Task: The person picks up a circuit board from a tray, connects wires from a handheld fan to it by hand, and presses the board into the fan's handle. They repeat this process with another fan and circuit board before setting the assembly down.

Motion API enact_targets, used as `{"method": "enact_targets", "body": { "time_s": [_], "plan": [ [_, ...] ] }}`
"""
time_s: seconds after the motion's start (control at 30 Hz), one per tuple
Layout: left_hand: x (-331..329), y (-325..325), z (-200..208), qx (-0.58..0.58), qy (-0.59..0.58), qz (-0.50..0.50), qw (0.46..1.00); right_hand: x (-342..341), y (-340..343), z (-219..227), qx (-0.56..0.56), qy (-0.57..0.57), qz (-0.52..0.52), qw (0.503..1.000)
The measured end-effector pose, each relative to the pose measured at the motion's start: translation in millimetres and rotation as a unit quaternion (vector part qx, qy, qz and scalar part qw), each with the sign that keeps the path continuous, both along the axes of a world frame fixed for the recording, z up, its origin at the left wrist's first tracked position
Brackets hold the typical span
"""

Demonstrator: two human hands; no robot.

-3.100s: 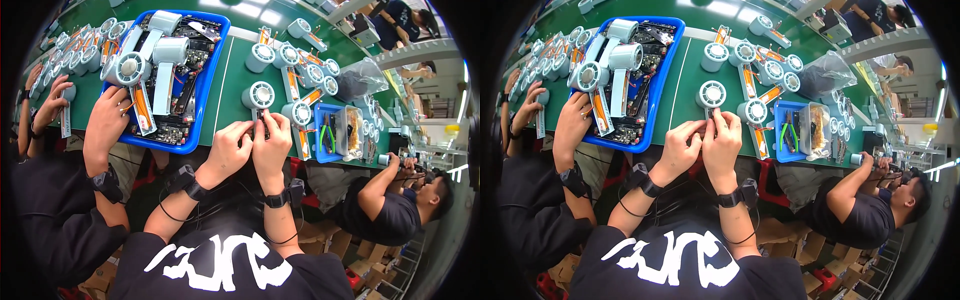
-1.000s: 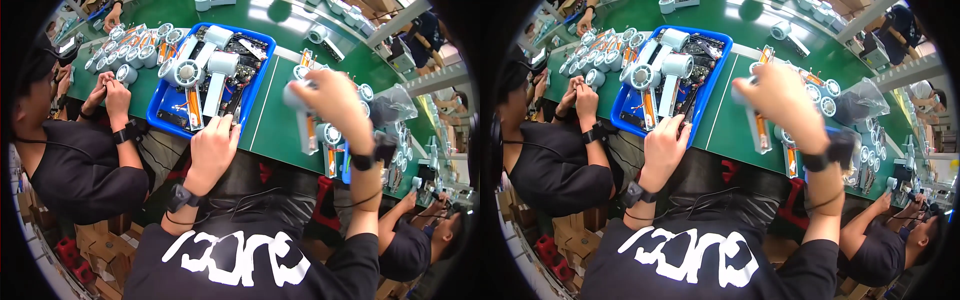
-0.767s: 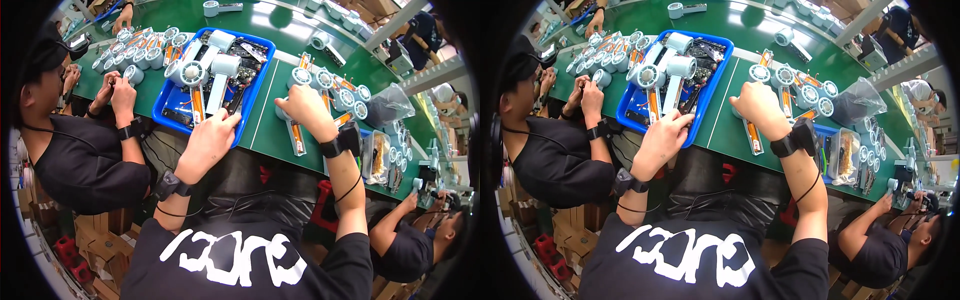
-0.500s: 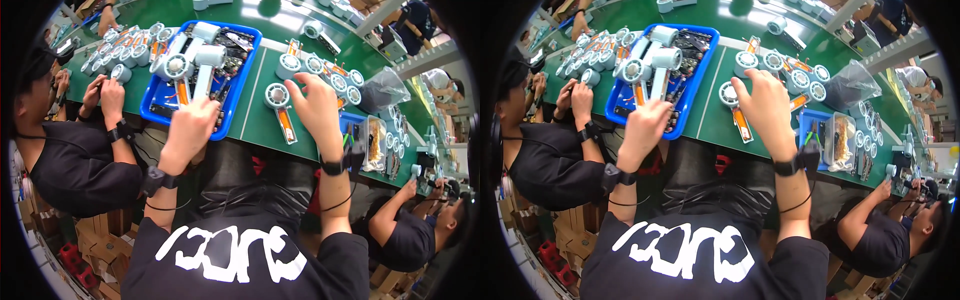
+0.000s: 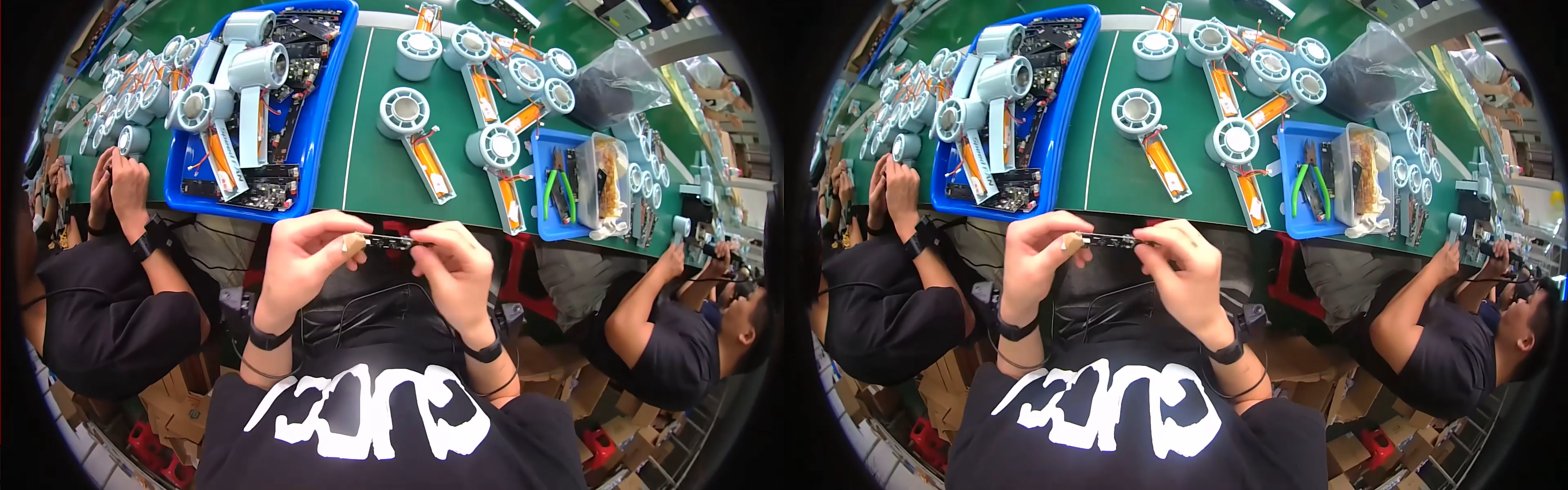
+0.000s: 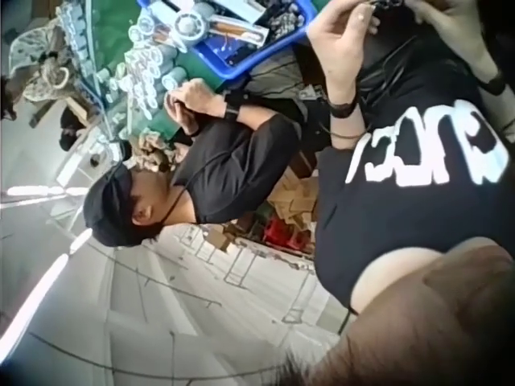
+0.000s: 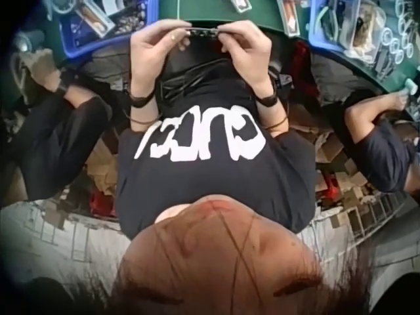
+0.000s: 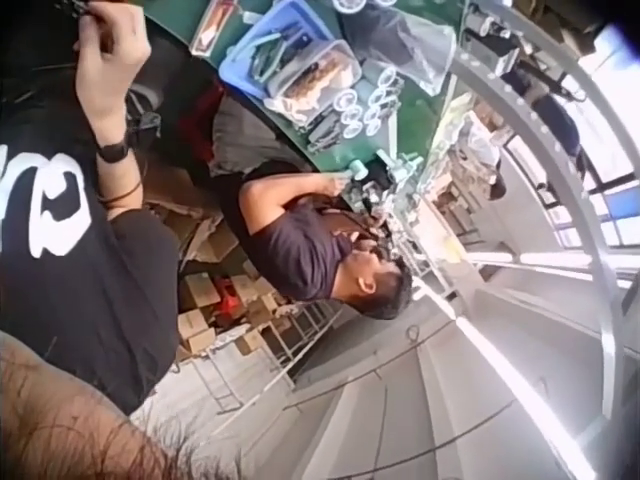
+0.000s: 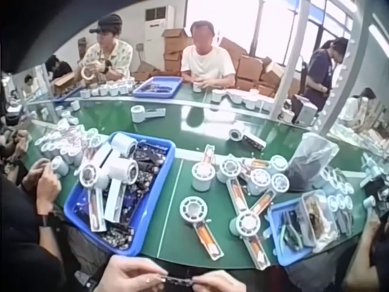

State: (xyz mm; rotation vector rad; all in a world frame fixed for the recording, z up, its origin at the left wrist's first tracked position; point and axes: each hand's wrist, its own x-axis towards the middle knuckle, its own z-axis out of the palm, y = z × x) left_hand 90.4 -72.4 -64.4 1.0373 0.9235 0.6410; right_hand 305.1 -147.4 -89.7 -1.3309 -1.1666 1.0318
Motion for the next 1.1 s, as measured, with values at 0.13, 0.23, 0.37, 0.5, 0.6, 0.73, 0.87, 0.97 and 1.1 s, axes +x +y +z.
{"method": "enact_targets", "body": {
  "time_s": [0.13, 0.23, 0.37, 0.5, 0.6, 0.73, 0.87, 0.97, 1.1],
  "plan": [
    [40.1, 0.9, -48.1, 0.078, -0.204, 0.069, 0.973, 23.1, 2.1, -15.2, -0.18, 0.233, 0.057, 0.954],
    [51.4, 5.6, -72.3, 0.04, -0.268, 0.069, 0.96, 15.4, 11.6, -18.4, -0.215, 0.276, 0.049, 0.936],
    [51.7, 19.0, -91.7, -0.014, -0.275, 0.093, 0.957, 15.5, 36.3, -25.6, -0.076, 0.056, -0.034, 0.995],
    [52.7, 33.0, -99.0, -0.055, -0.229, 0.098, 0.967, 26.5, 87.2, -14.4, 0.161, -0.344, 0.021, 0.925],
    [53.6, 42.1, -99.5, -0.069, -0.205, 0.099, 0.971, 12.8, 123.0, -4.9, 0.119, -0.427, 0.04, 0.896],
    [50.9, 53.8, -105.5, -0.067, -0.184, 0.105, 0.975, 17.4, 137.8, -17.7, 0.064, -0.436, 0.017, 0.898],
    [48.7, 63.7, -110.1, -0.071, -0.177, 0.1, 0.976, 27.5, 137.2, -31.8, 0.003, -0.359, -0.006, 0.933],
    [53.6, 70.2, -108.7, -0.072, -0.186, 0.098, 0.975, 28.0, 139.3, -41.9, 0.0, -0.348, -0.019, 0.937],
    [57.6, 78.4, -108.6, -0.031, -0.161, 0.102, 0.981, 24.0, 143.9, -52.0, 0.068, -0.385, -0.025, 0.92]
  ]
}}
